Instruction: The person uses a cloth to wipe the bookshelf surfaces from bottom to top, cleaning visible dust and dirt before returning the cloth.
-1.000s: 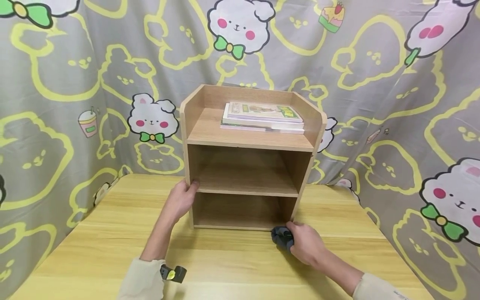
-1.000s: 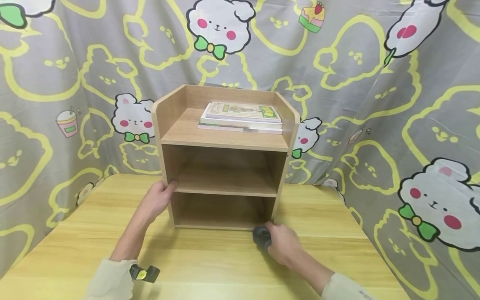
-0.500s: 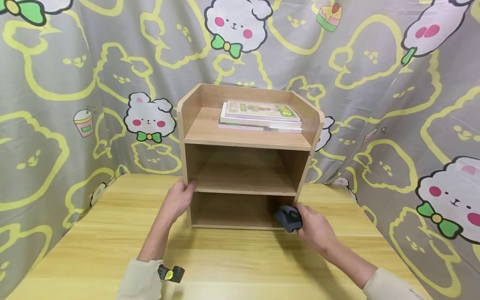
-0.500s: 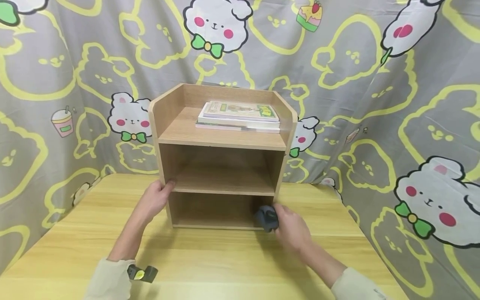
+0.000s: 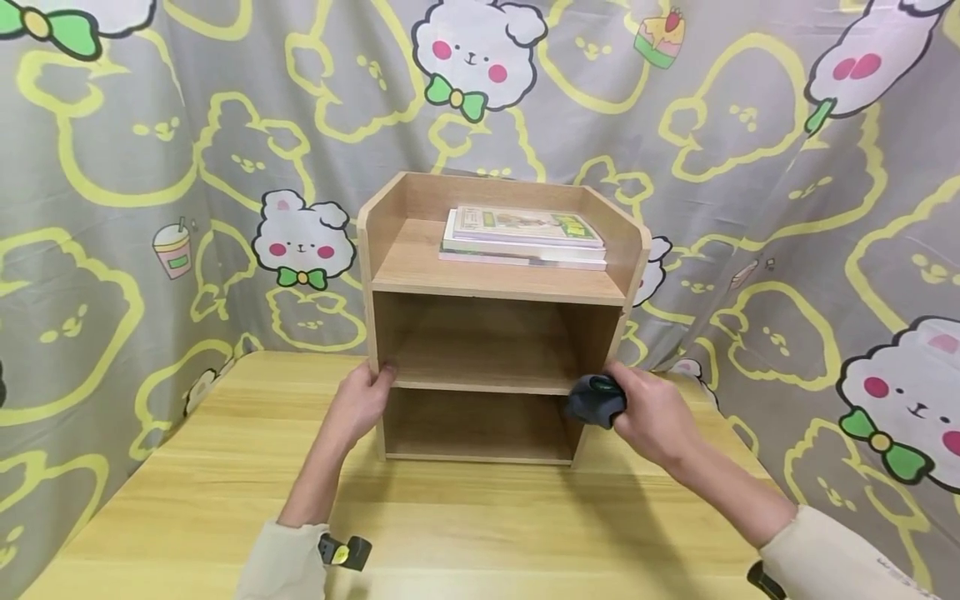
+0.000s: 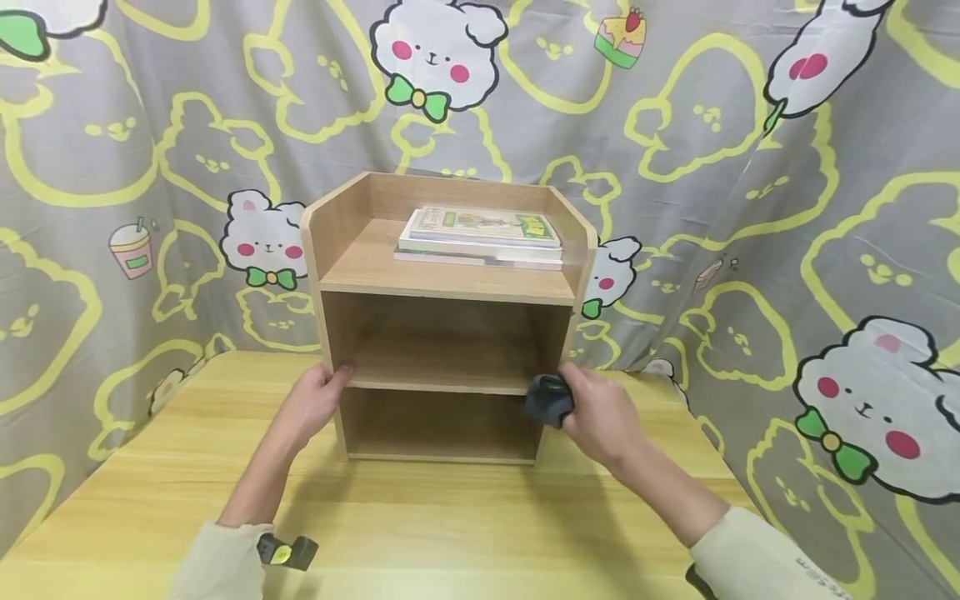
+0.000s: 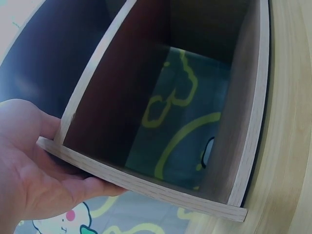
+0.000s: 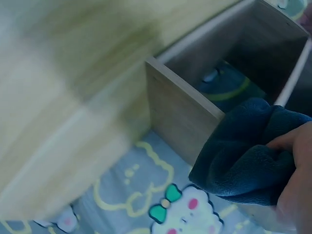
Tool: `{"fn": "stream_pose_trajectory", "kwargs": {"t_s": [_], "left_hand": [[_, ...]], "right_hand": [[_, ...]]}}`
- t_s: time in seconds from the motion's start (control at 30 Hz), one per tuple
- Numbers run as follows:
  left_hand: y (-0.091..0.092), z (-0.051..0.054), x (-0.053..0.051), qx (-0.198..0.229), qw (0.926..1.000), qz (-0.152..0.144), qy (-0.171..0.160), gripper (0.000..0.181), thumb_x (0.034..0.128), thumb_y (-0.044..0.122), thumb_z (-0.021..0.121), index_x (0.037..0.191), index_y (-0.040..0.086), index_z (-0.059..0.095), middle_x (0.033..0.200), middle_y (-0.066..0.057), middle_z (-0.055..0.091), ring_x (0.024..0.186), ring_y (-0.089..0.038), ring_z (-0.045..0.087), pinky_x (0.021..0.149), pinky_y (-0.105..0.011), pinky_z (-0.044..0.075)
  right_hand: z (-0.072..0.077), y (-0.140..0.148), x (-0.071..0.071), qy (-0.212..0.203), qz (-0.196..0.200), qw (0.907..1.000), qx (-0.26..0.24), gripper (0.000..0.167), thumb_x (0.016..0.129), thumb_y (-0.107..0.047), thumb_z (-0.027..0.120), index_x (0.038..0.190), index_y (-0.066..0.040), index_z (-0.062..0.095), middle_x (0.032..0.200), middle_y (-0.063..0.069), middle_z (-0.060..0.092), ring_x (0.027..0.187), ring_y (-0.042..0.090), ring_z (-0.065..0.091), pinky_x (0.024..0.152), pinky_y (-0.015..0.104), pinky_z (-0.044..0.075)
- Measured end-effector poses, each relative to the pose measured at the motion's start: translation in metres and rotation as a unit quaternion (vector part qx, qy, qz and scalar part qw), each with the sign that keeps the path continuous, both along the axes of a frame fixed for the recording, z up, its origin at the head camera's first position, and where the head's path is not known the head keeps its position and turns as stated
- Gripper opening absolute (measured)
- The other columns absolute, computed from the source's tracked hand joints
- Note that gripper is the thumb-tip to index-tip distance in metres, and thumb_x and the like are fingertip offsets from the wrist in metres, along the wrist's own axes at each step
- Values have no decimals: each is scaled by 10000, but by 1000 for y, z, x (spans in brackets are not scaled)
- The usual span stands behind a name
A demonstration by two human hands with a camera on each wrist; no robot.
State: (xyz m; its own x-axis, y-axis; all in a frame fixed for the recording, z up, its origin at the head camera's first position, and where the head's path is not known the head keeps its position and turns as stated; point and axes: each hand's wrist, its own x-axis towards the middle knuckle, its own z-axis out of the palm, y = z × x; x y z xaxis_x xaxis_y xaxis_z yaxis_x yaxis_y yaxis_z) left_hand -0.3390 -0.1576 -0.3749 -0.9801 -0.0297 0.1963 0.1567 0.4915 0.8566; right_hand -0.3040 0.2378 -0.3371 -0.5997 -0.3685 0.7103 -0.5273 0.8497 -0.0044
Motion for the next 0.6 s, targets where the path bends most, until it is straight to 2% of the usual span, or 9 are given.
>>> {"fn": "stream_pose_trajectory", "kwargs": {"t_s": [0.1, 0.23, 0.37, 0.47, 0.6], "left_hand": [[0, -1, -1, -70, 10000, 32, -4, 354, 1078, 367, 406, 938, 64, 522, 680, -19, 396, 593, -187, 384, 533, -338, 367], [0, 0, -2, -132, 9999, 93, 46, 369, 1076, 388, 405, 941, 66, 526, 692, -31, 401, 617, -206, 400, 550, -349, 375], [0, 0, -2, -143, 9999, 67, 45, 366, 1076, 394, 403, 980, 71, 546, 695, -29, 396, 629, -208, 403, 558, -352, 377], [0, -1, -1, -153, 9999, 66, 23, 362, 1075, 383, 405, 910, 81, 514, 670, -16, 383, 601, -196, 383, 539, -346, 364], [1, 0, 0, -148, 9999, 64, 29, 362, 1076, 372, 405, 825, 113, 445, 631, 4, 370, 548, -170, 348, 491, -325, 336]], "right_hand": [[19, 1, 0, 193, 20, 9998, -54, 372, 622, 94, 655, 959, -63, 655, 788, 133, 696, 642, 275, 648, 544, 429, 483], [59, 2, 1, 365, 71, 9991, -225, 362, 642, 117, 651, 962, -50, 671, 813, 152, 718, 650, 299, 656, 557, 461, 516], [97, 2, 2, 493, -34, 9981, -379, 379, 664, 124, 633, 996, -53, 684, 845, 161, 724, 663, 303, 637, 589, 464, 487], [115, 1, 2, 569, -118, 9979, -278, 369, 693, 101, 625, 1022, -57, 678, 864, 175, 718, 695, 318, 635, 614, 474, 451], [129, 2, 3, 742, -147, 9968, -267, 379, 702, 100, 598, 1040, -49, 682, 882, 192, 721, 721, 342, 641, 624, 483, 449]]}}
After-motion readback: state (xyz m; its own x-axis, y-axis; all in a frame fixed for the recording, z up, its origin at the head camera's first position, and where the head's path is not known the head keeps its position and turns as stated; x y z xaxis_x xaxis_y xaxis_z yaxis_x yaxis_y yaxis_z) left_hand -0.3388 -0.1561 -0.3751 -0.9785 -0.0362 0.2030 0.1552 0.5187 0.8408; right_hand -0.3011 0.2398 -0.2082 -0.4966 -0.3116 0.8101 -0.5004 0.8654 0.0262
